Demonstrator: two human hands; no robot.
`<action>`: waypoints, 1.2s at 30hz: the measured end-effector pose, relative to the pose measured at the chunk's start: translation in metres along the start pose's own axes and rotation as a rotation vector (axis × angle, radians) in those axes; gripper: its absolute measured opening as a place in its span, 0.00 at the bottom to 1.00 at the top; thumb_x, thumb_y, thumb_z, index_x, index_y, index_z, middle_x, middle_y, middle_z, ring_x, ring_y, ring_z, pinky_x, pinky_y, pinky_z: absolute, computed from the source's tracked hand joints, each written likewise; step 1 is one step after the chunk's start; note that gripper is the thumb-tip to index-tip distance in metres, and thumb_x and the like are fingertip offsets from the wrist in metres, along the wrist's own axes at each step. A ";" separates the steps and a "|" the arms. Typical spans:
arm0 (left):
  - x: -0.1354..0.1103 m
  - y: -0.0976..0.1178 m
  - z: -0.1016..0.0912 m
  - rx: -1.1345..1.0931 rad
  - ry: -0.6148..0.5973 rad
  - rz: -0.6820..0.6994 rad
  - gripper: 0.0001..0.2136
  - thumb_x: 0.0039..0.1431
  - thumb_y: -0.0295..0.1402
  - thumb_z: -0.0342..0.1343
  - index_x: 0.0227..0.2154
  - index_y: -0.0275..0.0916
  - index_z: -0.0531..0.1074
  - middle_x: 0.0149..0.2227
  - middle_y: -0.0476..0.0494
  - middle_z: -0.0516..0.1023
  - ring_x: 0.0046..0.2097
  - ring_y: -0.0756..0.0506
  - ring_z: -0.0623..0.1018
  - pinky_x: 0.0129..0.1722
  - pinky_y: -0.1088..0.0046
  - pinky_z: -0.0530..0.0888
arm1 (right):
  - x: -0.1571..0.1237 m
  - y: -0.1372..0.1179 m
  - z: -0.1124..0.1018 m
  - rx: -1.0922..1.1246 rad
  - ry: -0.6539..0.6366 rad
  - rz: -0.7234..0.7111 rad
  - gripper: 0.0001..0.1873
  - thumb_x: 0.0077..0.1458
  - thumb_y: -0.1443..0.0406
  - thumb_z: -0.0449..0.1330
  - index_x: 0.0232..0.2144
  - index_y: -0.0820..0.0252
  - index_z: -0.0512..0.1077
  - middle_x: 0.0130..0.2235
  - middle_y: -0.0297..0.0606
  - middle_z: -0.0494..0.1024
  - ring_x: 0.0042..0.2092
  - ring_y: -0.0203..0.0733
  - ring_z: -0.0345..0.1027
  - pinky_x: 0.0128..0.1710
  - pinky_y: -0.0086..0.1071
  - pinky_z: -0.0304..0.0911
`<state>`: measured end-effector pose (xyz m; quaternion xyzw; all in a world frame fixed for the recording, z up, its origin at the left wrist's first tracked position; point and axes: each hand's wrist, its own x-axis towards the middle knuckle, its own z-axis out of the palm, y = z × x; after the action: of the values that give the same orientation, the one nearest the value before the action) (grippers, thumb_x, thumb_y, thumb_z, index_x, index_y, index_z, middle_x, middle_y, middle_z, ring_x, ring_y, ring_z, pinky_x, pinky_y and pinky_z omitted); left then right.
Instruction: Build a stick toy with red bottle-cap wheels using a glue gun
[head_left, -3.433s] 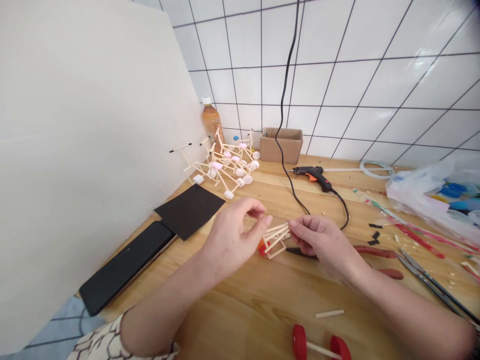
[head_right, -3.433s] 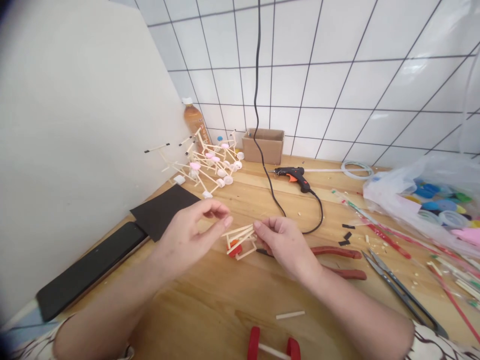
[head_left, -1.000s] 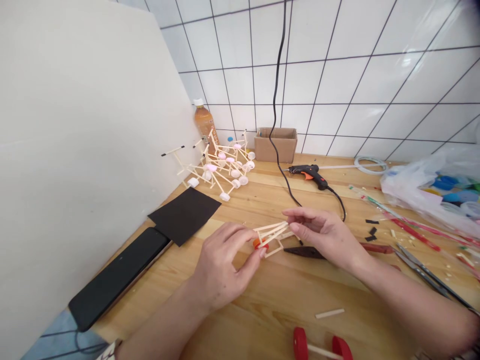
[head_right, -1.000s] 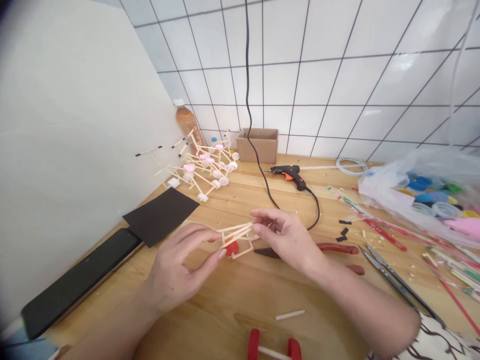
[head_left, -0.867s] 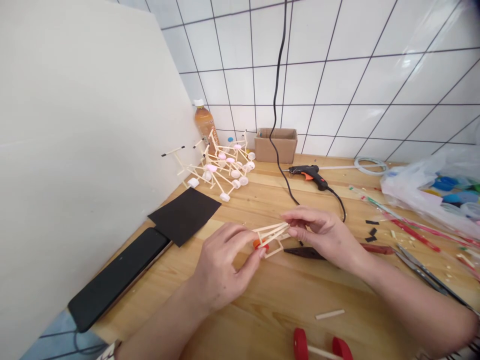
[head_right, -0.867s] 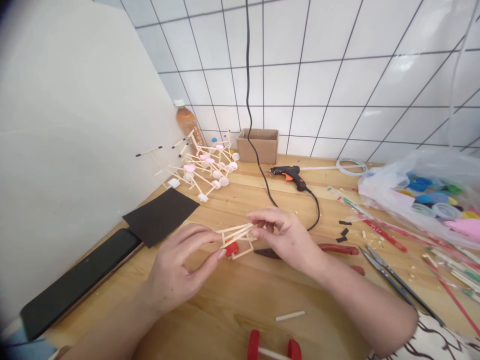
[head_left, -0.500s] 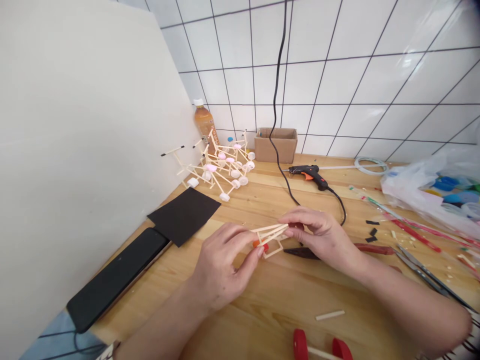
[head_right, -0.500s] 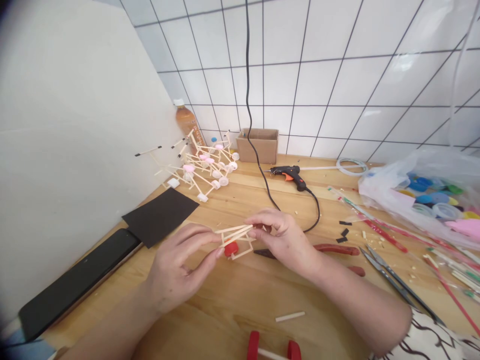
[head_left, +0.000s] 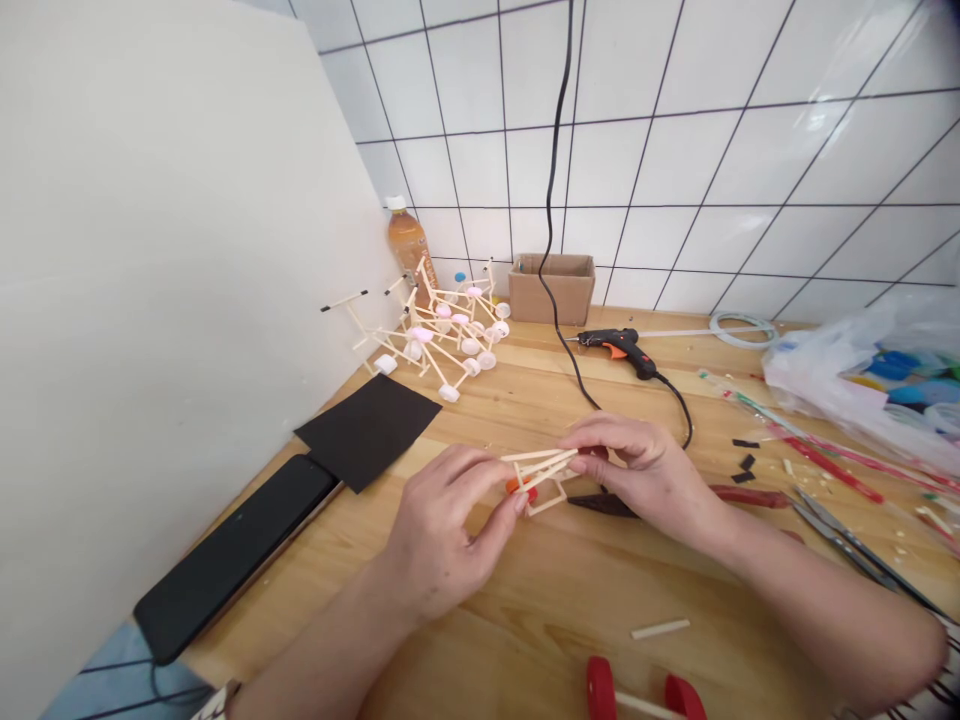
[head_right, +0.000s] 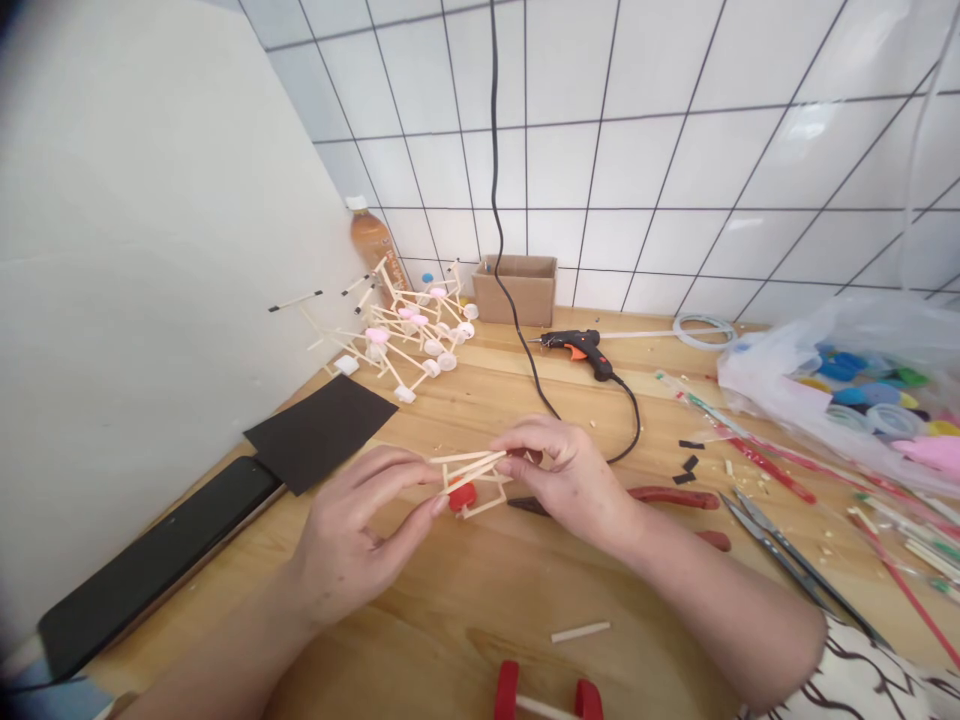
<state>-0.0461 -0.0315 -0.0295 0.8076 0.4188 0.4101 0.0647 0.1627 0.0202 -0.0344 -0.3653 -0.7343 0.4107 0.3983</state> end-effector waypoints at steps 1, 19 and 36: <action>0.000 0.000 0.000 -0.002 -0.001 0.001 0.09 0.50 0.22 0.57 0.35 0.36 0.70 0.33 0.44 0.74 0.35 0.48 0.72 0.35 0.71 0.71 | 0.000 0.000 0.000 -0.003 -0.001 -0.001 0.06 0.49 0.67 0.60 0.32 0.58 0.76 0.33 0.38 0.76 0.34 0.38 0.68 0.34 0.32 0.64; 0.000 0.000 -0.002 -0.014 0.012 -0.024 0.07 0.50 0.22 0.57 0.34 0.35 0.70 0.32 0.44 0.75 0.37 0.48 0.74 0.37 0.72 0.71 | -0.003 -0.004 0.001 -0.068 -0.007 0.027 0.10 0.51 0.65 0.58 0.37 0.58 0.76 0.35 0.39 0.77 0.36 0.40 0.69 0.36 0.33 0.64; 0.001 0.000 -0.001 -0.028 0.002 -0.040 0.06 0.51 0.24 0.56 0.33 0.36 0.71 0.32 0.44 0.75 0.36 0.47 0.74 0.37 0.70 0.72 | -0.003 -0.002 0.002 -0.054 0.042 0.080 0.13 0.49 0.64 0.60 0.39 0.58 0.75 0.32 0.36 0.77 0.33 0.38 0.69 0.34 0.32 0.67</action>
<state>-0.0465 -0.0303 -0.0283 0.7977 0.4292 0.4154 0.0837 0.1612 0.0161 -0.0341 -0.4135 -0.7214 0.3986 0.3870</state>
